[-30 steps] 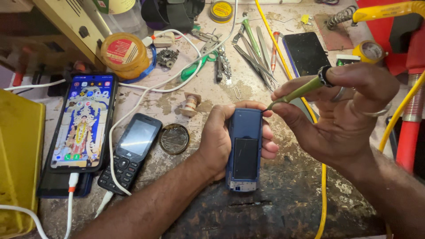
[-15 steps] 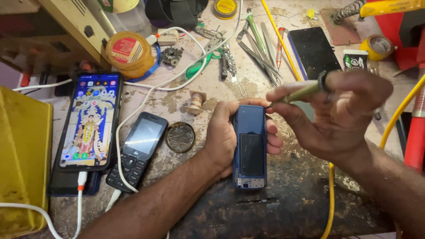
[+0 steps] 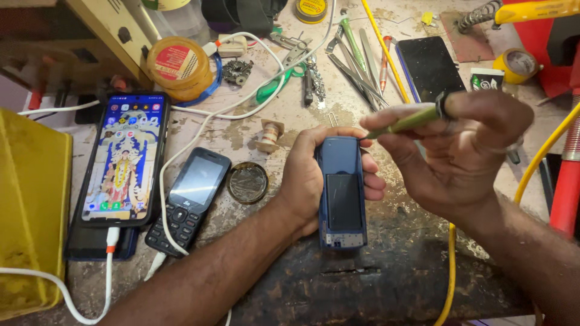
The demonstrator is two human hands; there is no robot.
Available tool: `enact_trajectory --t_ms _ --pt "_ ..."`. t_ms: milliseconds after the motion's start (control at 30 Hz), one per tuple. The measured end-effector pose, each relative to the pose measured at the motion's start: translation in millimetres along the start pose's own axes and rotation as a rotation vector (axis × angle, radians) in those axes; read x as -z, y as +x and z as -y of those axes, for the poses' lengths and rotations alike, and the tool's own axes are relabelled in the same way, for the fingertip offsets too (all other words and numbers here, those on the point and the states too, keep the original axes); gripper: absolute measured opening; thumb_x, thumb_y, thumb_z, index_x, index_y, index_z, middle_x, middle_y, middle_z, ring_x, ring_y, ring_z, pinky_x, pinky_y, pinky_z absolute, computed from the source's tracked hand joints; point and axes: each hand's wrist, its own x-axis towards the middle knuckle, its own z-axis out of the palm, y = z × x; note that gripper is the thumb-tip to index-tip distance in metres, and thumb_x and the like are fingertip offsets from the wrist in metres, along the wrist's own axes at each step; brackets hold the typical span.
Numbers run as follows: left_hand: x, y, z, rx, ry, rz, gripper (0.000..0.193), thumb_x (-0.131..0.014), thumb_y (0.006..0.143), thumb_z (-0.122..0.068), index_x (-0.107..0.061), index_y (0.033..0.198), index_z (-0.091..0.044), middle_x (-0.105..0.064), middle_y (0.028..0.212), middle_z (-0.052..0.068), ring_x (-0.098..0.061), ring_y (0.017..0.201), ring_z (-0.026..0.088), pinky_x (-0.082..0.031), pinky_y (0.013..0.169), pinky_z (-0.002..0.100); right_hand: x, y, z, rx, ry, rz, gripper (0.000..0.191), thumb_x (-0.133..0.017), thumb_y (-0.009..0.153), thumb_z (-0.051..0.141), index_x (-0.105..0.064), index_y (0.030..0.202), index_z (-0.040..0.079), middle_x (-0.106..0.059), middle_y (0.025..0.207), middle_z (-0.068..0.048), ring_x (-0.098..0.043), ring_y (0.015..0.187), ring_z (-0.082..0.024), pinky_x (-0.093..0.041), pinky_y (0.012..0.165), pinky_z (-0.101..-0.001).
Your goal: The person uses a screwdriver to unscrew the back of a feature phone, removes the back cover and battery, works on the internal components, and handles a SIM card before reattaching the cover and pressing the phone closed by hand.
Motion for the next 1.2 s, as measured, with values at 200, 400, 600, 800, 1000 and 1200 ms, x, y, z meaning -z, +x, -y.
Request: enact_trajectory --t_ms 200,400,600,800,1000,1200 --pt "-2.1 1.0 3.1 0.014 0.011 0.015 0.055 -0.032 0.106 -0.047 -0.055 0.121 0.001 -0.066 0.089 0.018 -0.071 0.075 0.031 -0.063 0.070 0.046 4.2 3.1 -2.0 -0.070 -0.087 -0.052 0.083 -0.086 0.092 -0.007 -0.021 0.139 0.016 -0.035 0.131 0.000 -0.064 0.097 -0.021 -0.062 0.086 -0.0308" --pt "-2.1 0.1 3.2 0.019 0.052 -0.023 0.052 -0.033 0.104 -0.043 -0.057 0.121 0.000 -0.066 0.088 0.017 -0.072 0.075 0.032 -0.063 0.071 0.045 2.8 0.1 3.5 -0.075 0.014 -0.002 0.069 -0.071 0.102 -0.012 -0.021 0.143 0.013 -0.035 0.135 -0.002 -0.070 0.107 -0.019 -0.067 0.092 -0.0335" --pt "-3.9 1.4 2.0 0.030 0.059 0.009 0.054 -0.033 0.104 -0.045 -0.057 0.120 0.001 -0.066 0.087 0.018 -0.072 0.074 0.031 -0.064 0.070 0.045 1.7 6.1 0.9 -0.076 -0.057 -0.021 0.071 -0.073 0.099 -0.007 -0.021 0.143 0.011 -0.031 0.135 -0.001 -0.067 0.107 -0.020 -0.061 0.092 -0.0347" --pt "-4.6 -0.7 2.8 0.034 0.076 -0.012 0.049 -0.037 0.104 -0.042 -0.056 0.120 0.000 -0.066 0.089 0.017 -0.071 0.074 0.030 -0.063 0.070 0.044 0.7 4.0 6.9 -0.096 -0.012 -0.045 0.067 -0.074 0.096 -0.008 -0.022 0.134 0.011 -0.035 0.129 -0.004 -0.069 0.100 -0.022 -0.066 0.082 -0.0323" --pt "-6.7 1.1 2.4 0.039 0.073 0.057 0.053 -0.035 0.105 -0.045 -0.057 0.121 0.001 -0.064 0.089 0.017 -0.071 0.074 0.029 -0.063 0.070 0.043 0.9 4.5 2.0 -0.041 0.047 0.000 0.071 -0.070 0.098 -0.010 -0.019 0.141 0.014 -0.041 0.130 -0.006 -0.071 0.101 -0.021 -0.066 0.089 -0.0327" --pt "-5.5 -0.6 5.9 0.037 0.059 0.020 0.054 -0.033 0.104 -0.045 -0.056 0.120 0.001 -0.065 0.088 0.017 -0.070 0.074 0.028 -0.063 0.070 0.044 8.1 -0.1 5.9 -0.128 0.078 -0.003 0.064 -0.070 0.103 -0.011 -0.025 0.139 0.017 -0.045 0.129 -0.005 -0.073 0.103 -0.022 -0.067 0.089 -0.0329"
